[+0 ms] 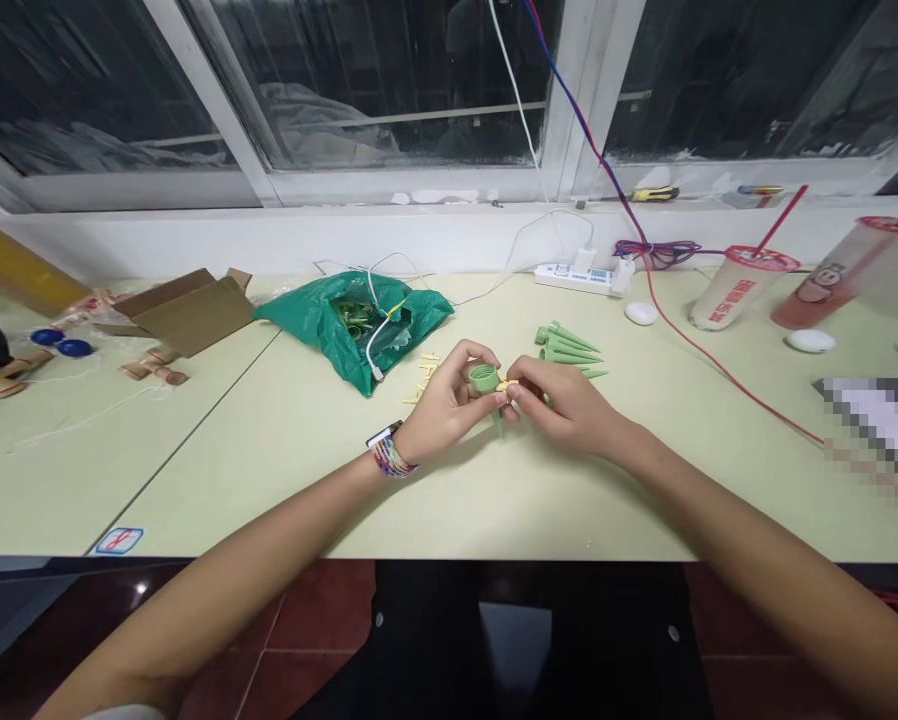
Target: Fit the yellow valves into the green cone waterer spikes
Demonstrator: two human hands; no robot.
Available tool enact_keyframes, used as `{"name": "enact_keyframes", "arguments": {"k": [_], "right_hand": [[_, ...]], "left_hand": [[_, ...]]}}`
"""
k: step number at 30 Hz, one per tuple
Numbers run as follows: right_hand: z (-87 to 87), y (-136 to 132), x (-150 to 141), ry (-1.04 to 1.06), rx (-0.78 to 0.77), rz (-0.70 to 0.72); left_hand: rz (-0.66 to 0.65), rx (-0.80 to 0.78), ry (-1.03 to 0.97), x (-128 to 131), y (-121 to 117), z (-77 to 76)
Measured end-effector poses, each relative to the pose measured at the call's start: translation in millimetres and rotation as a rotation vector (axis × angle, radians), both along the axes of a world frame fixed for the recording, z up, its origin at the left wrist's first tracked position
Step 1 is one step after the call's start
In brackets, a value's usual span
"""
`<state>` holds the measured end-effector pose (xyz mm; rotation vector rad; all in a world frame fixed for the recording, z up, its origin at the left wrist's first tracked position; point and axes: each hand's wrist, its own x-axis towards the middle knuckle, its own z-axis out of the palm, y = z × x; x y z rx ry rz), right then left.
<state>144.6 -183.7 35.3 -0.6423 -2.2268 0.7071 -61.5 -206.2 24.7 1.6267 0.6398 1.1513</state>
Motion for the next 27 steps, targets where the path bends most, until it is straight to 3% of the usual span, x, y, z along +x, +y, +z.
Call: {"name": "enact_keyframes", "arguments": {"k": [6,8,11,13,15,18,20,22,25,27], "right_hand": [[-4.1,-3,-11,0.091,-0.319,-0.072],[-5.8,-3,-9,0.049,-0.248,-0.085],[-6.1,-2,-3,-0.042,0.02,-0.084],[-6.2,-3,-2,-0.038,0.062,-0.062],[-7.4,-3,-7,0.039,-0.066,-0.042],[-11.3,-4,-17,0.194,-0.422,-0.022],[-13.0,-3,-19,0.232,-0.57,-0.01],[-12.7,-2,-15,0.191,-0.462,-0.024],[-9.8,-1,-4,0.075,-0.018,-0.055],[-8.3,-1,0,0.024,0.154,-0.056]], "left_hand": [[0.27,0.316,0.215,-1,-4,-4.6],[0.207,0.235,0.177,0,-2,-1.3],[0.002,-0.019,0.066,0,0,8.3],[-0.028,-0.034,0.056,-1,0,12.2],[0.073,0.083,0.105,-2,-2,11.1],[0.284,0.357,0.28,-3,-7,3.4],[0.326,0.397,0.309,-2,-8,0.0],[0.222,0.211,0.199,1,-7,1.4],[-0.05,-0.168,-0.009,5,-6,9.5],[-0.121,-0.259,-0.066,7,-6,13.4]]}}
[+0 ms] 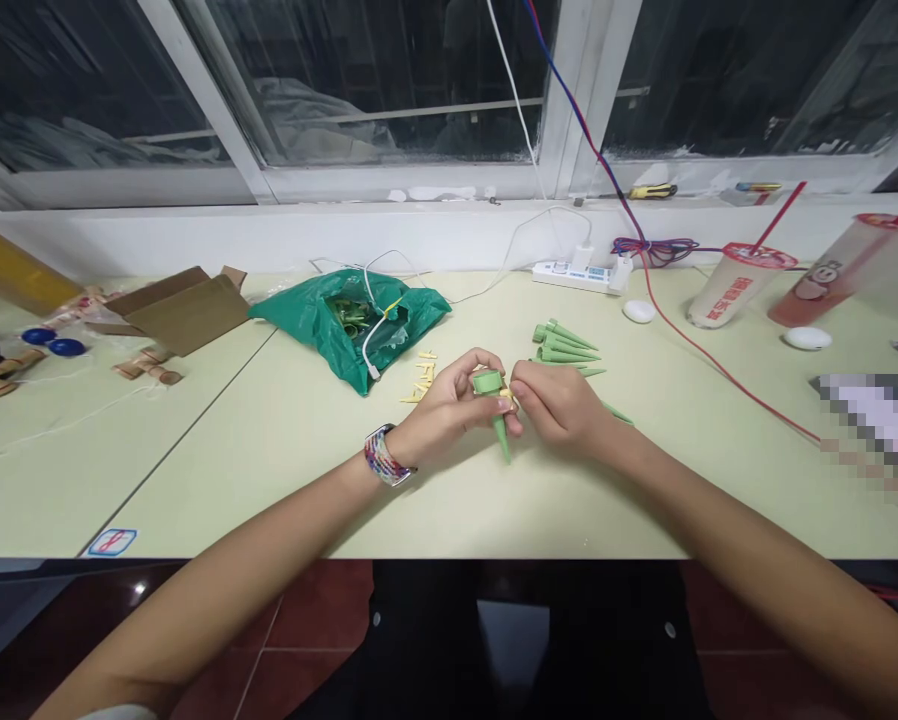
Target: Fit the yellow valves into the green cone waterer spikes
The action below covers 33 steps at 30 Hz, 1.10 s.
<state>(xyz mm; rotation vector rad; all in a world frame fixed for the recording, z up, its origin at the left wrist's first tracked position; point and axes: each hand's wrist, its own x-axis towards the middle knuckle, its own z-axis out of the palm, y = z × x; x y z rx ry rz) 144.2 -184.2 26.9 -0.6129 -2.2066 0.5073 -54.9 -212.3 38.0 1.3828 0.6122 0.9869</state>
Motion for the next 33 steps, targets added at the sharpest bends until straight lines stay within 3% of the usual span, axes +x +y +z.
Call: {"name": "enact_keyframes", "arguments": {"k": [3,6,8,10,14,16,18,21,23,25,27,29,31,33], "right_hand": [[-0.1,-1,-4,0.019,-0.087,-0.001],[-0.9,-1,-12,0.094,-0.4,0.0],[-0.6,-1,-14,0.107,-0.557,0.009],[0.3,-2,-12,0.109,-0.535,0.016],[0.9,-4,-6,0.091,-0.152,0.014],[-0.3,-5,-7,0.085,-0.108,0.013],[-2.4,-4,-12,0.138,-0.269,0.028],[-5.6,1,-20,0.246,-0.721,0.099],[-6.7,3,-20,0.26,-0.879,0.128],[-6.6,4,-17,0.235,-0.738,0.1],[-5.8,2,-13,0.187,-0.421,0.055],[-4.9,-1,-9,0.127,-0.166,0.031],[-4.5,-4,-9,0.105,-0.095,0.022],[-4.4,-6,-12,0.132,-0.179,0.013]], "left_hand": [[0.112,0.127,0.056,0,-3,-3.5],[0.337,0.45,0.278,-3,-5,-14.3],[0.416,0.597,0.39,-4,-5,-18.7],[0.374,0.527,0.337,-5,-2,-17.3],[0.021,0.042,0.05,-6,5,-4.8],[-0.032,-0.023,0.017,-7,6,-2.2],[0.08,0.098,0.069,-8,5,-4.8],[0.351,0.413,0.252,-8,3,-12.1],[0.404,0.45,0.29,-6,3,-13.6],[0.27,0.255,0.195,-5,4,-10.4],[0.078,-0.019,0.045,-4,6,-4.4],[-0.044,-0.19,-0.06,-3,7,0.7],[-0.041,-0.202,-0.087,-4,6,2.3],[0.026,-0.08,-0.032,-5,4,0.3]]}}
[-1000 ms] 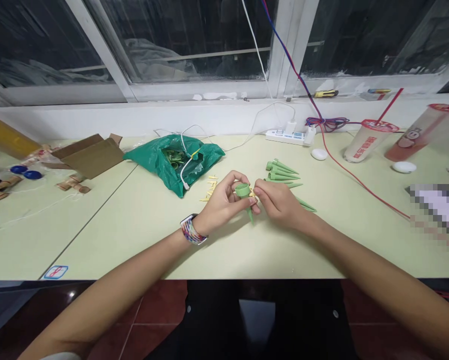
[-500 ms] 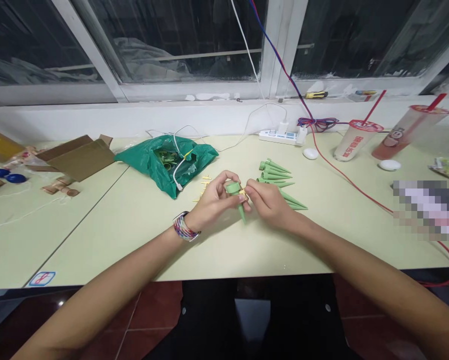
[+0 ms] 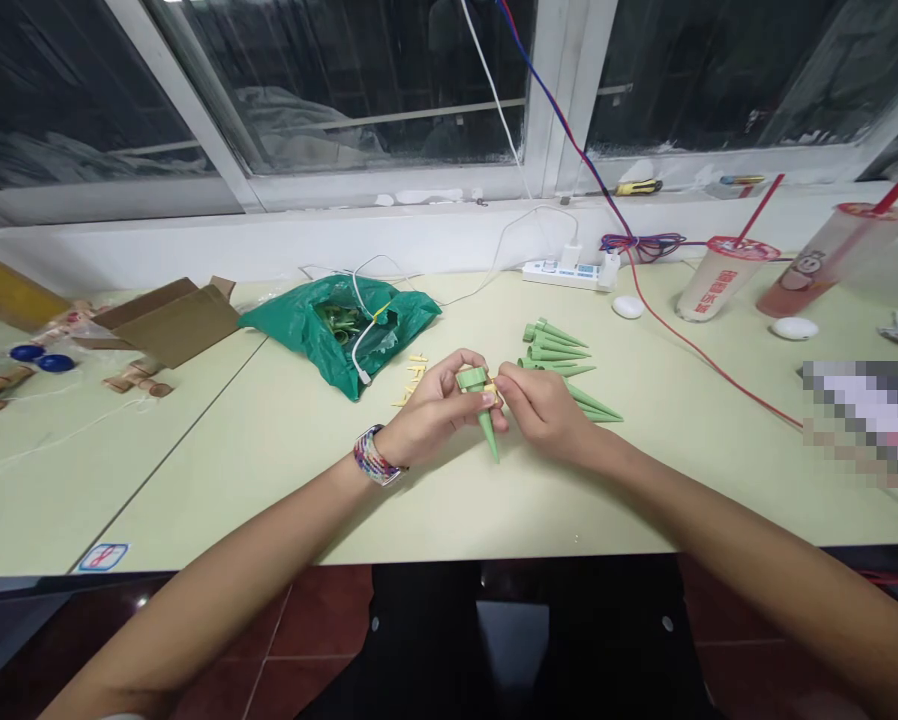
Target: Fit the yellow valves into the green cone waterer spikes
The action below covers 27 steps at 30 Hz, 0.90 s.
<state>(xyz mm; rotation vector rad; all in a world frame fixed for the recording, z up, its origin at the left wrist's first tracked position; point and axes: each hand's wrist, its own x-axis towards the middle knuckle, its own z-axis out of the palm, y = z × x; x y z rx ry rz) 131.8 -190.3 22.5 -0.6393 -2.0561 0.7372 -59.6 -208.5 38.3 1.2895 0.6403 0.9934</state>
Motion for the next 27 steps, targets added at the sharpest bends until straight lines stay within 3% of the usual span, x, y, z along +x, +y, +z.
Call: {"name": "enact_keyframes", "arguments": {"k": [4,6,8,11,13,15,20,22,25,27], "right_hand": [[0.5,0,-7,0.056,-0.413,0.05],[1.4,1,-6,0.042,-0.493,0.069],[2.7,1,-2,0.0,-0.332,0.036],[5.2,-1,4,-0.075,0.043,-0.029],[6.9,-3,5,-0.081,0.095,-0.007],[7.9,-5,2,-0.038,-0.018,0.031],[4.0,-2,-7,0.085,-0.522,0.097],[2.0,2,-7,0.103,-0.657,0.12],[3.7,5,-5,0.098,-0.682,0.095],[8.3,4,-3,0.072,-0.581,0.067]], "left_hand": [[0.252,0.435,0.29,-4,-5,-7.1],[0.329,0.546,0.388,-5,-6,-7.9],[0.259,0.435,0.327,-5,-6,-5.9],[-0.008,0.064,0.093,-3,-3,0.0],[-0.087,-0.057,0.008,-2,-2,3.4],[-0.039,-0.006,0.026,-2,-2,5.2],[0.252,0.461,0.351,-3,-8,1.2],[0.311,0.556,0.432,-2,-9,-1.9],[0.224,0.41,0.302,-1,-3,-3.8],[0.15,0.271,0.181,-2,2,-2.0]]}}
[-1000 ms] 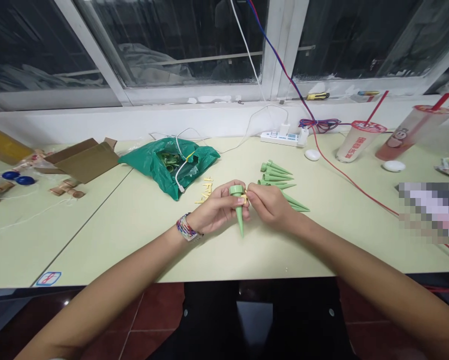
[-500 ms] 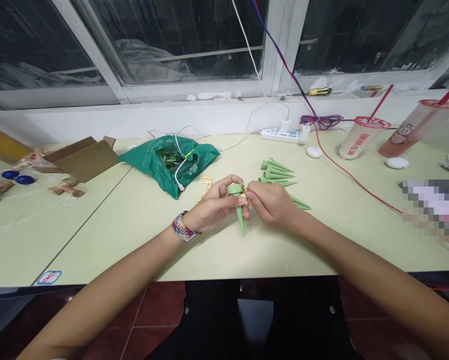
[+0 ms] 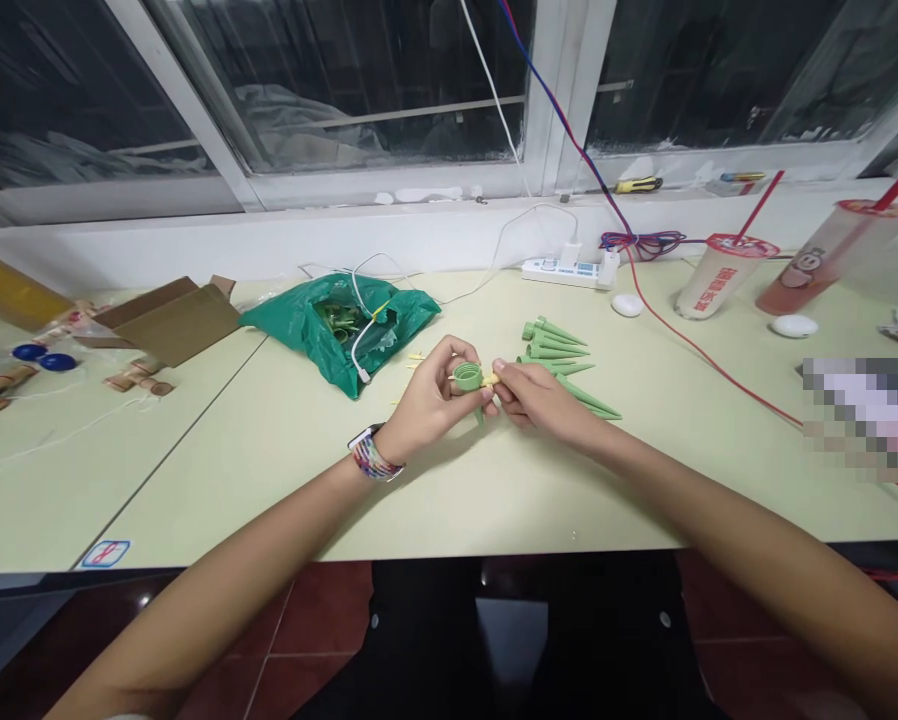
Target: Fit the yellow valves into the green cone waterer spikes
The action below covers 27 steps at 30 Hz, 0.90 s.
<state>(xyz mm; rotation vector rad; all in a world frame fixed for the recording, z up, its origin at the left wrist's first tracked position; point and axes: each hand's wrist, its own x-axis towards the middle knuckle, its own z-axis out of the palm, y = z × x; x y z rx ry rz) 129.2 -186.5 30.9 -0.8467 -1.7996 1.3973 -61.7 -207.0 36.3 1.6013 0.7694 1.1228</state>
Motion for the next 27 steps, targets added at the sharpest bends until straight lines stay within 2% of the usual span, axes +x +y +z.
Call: {"name": "enact_keyframes", "arguments": {"k": [4,6,8,18,27], "right_hand": [[9.6,-5,4,-0.117,0.302,0.018],[11.2,-7,4,-0.139,0.325,0.053],[10.2,-7,4,-0.139,0.326,0.066],[2.7,-9,-3,-0.035,0.263,0.05],[5.0,-8,-4,0.005,0.107,0.064]], "left_hand": [[-0.13,-0.227,-0.105,-8,7,7.1],[-0.209,-0.351,-0.13,-11,8,9.6],[-0.242,-0.398,-0.148,-12,8,10.4],[-0.217,-0.296,-0.142,-10,6,6.6],[-0.096,-0.03,0.009,-5,0,13.8]]}}
